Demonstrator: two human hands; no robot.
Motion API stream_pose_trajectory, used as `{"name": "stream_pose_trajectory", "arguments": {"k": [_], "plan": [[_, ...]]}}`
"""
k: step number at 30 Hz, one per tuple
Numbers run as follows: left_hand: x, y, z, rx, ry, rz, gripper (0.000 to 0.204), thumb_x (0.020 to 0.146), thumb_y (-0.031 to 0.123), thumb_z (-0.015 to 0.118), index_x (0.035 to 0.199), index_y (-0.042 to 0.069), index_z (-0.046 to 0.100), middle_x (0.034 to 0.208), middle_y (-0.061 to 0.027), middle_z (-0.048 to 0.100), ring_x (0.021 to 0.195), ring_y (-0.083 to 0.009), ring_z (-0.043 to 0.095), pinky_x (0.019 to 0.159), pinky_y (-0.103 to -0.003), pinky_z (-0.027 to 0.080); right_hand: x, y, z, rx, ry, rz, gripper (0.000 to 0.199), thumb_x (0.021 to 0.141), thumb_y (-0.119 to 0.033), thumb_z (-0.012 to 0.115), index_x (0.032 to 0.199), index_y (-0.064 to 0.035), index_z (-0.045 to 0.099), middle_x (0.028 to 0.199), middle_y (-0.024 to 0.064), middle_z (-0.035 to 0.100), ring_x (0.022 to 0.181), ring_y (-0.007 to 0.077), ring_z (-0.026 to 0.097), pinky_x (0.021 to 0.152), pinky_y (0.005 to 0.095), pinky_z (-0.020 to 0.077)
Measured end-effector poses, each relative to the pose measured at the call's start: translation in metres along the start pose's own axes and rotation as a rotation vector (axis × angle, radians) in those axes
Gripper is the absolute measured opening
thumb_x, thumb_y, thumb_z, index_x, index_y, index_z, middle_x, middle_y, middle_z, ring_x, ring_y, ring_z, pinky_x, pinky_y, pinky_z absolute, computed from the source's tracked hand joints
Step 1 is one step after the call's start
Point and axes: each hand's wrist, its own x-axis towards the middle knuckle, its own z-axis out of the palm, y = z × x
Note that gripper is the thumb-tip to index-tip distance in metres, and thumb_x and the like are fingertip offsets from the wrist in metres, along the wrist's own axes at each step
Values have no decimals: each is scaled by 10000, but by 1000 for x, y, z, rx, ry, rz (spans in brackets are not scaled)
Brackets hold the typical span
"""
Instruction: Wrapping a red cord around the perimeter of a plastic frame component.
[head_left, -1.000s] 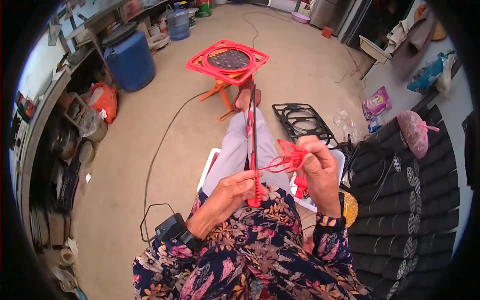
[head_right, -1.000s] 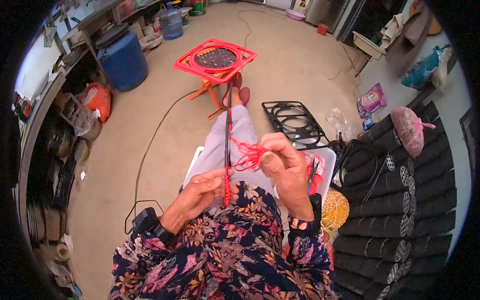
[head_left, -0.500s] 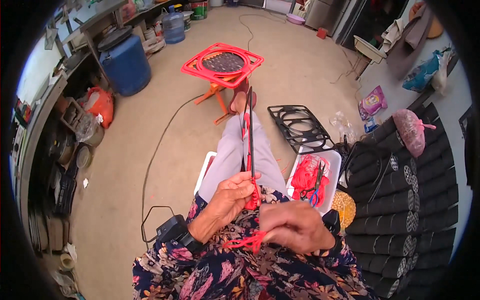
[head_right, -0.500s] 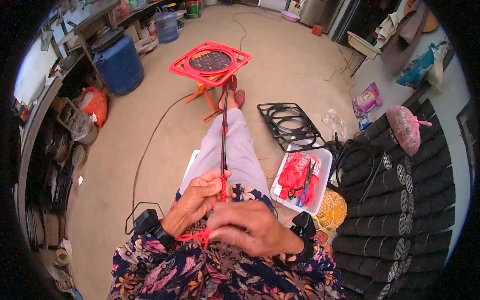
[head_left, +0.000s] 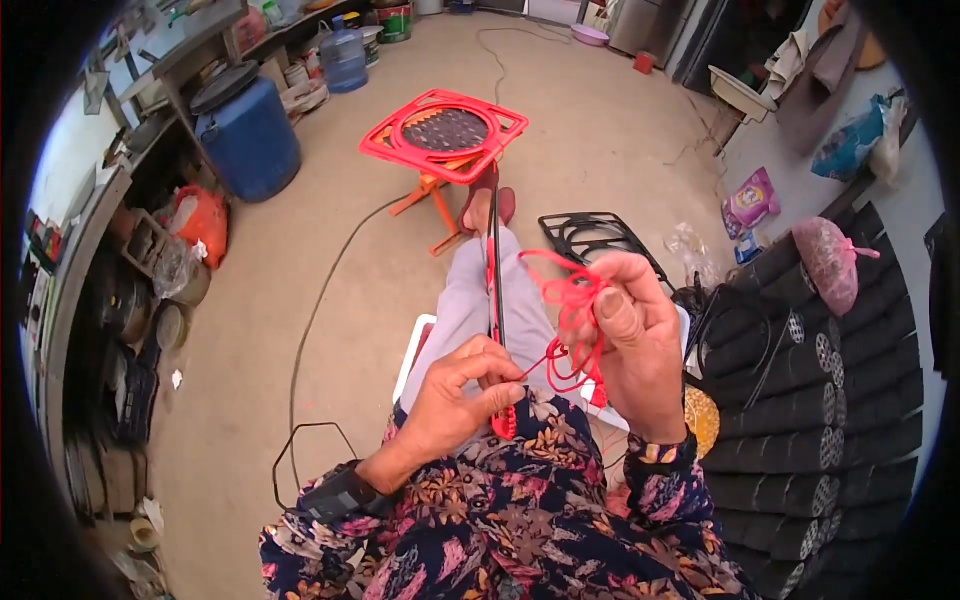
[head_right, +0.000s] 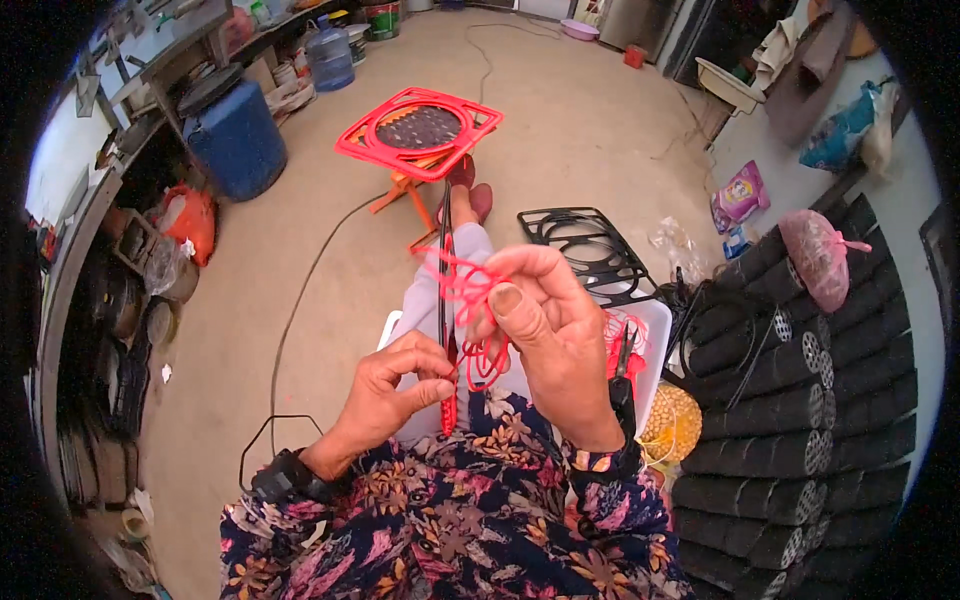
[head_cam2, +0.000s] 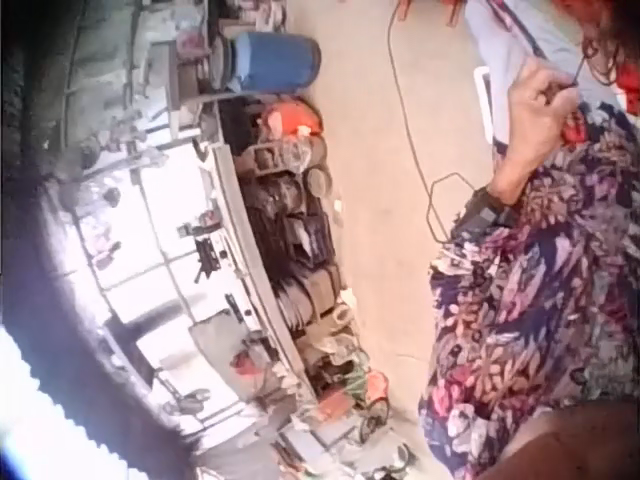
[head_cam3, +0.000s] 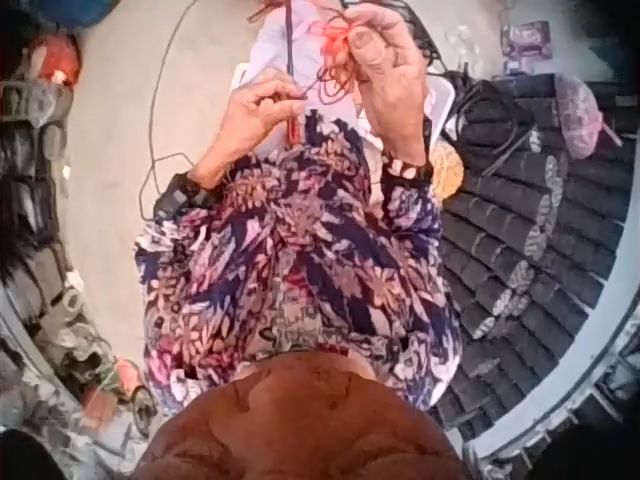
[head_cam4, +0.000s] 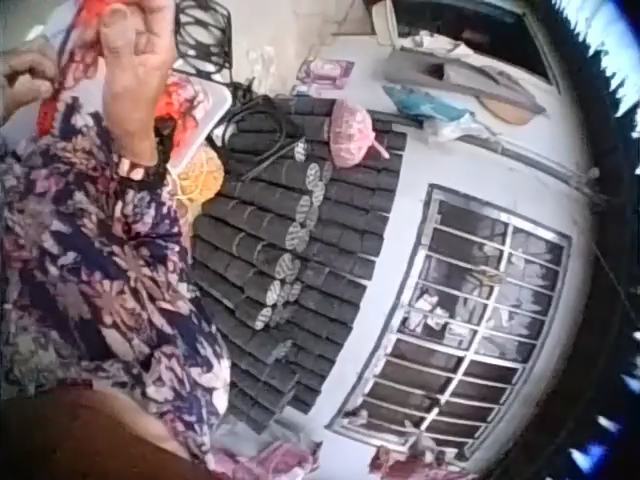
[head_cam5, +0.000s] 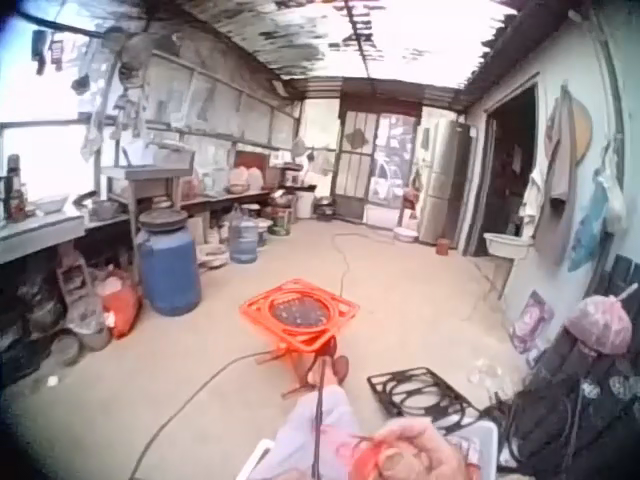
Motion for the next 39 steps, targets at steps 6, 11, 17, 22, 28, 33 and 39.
{"name": "stream_pose_trajectory", "arguments": {"k": [6, 11, 17, 22, 28, 33, 39], "plan": [[2, -7, 0, 36, 10, 15, 110, 831, 46, 674, 773, -7, 596, 784, -21, 576, 747, -97, 524, 673, -228, 405, 19, 10, -37, 234, 103, 35, 226, 940, -155, 565, 1121, -23, 539, 913, 69, 620, 773, 125, 604, 530, 202, 444], [-1, -3, -4, -151, 107, -225, 106, 848, 22, 647, 758, -13, 604, 774, -6, 582, 719, -71, 509, 657, -222, 404, 21, 49, -85, 253, 209, 117, 161, 940, -153, 561, 1059, -45, 573, 932, 80, 633, 804, 139, 626, 485, 220, 436], [2, 3, -3, -17, 56, -255, 111, 832, -2, 634, 731, -9, 588, 752, -15, 591, 686, -72, 523, 650, -225, 428, 22, 60, -102, 217, 325, 140, 149, 930, -145, 571, 1061, -73, 569, 906, 65, 651, 688, 117, 612, 487, 222, 437], [-2, 0, -6, -90, 98, -273, 125, 827, -6, 629, 714, -3, 576, 708, 16, 563, 665, -51, 487, 624, -215, 399, 29, 89, -150, 396, 527, 164, 139, 914, -111, 575, 1046, -68, 566, 855, 23, 643, 636, 102, 584, 507, 247, 452], [3, 2, -3, -52, 60, -254, 136, 832, 0, 627, 706, 2, 577, 685, 39, 546, 657, -29, 462, 604, -208, 376, 24, 125, -208, 283, 525, 188, 129, 898, -91, 566, 1026, -69, 568, 818, 23, 636, 610, 121, 585, 480, 246, 422], [6, 3, -7, -91, 75, -320, 144, 829, -6, 622, 693, 1, 573, 676, 39, 542, 655, -29, 461, 601, -210, 374, 13, 120, -205, 276, 503, 296, 118, 907, -108, 504, 1006, -66, 554, 780, 43, 622, 583, 150, 576, 476, 252, 408], [8, -1, -16, -287, 132, -405, 121, 834, 38, 616, 717, 11, 596, 707, -51, 615, 647, -112, 560, 627, -260, 449, 13, 101, -169, 573, 791, 367, 63, 894, -69, 520, 932, -66, 571, 737, 25, 595, 594, 131, 544, 510, 261, 423]]}}
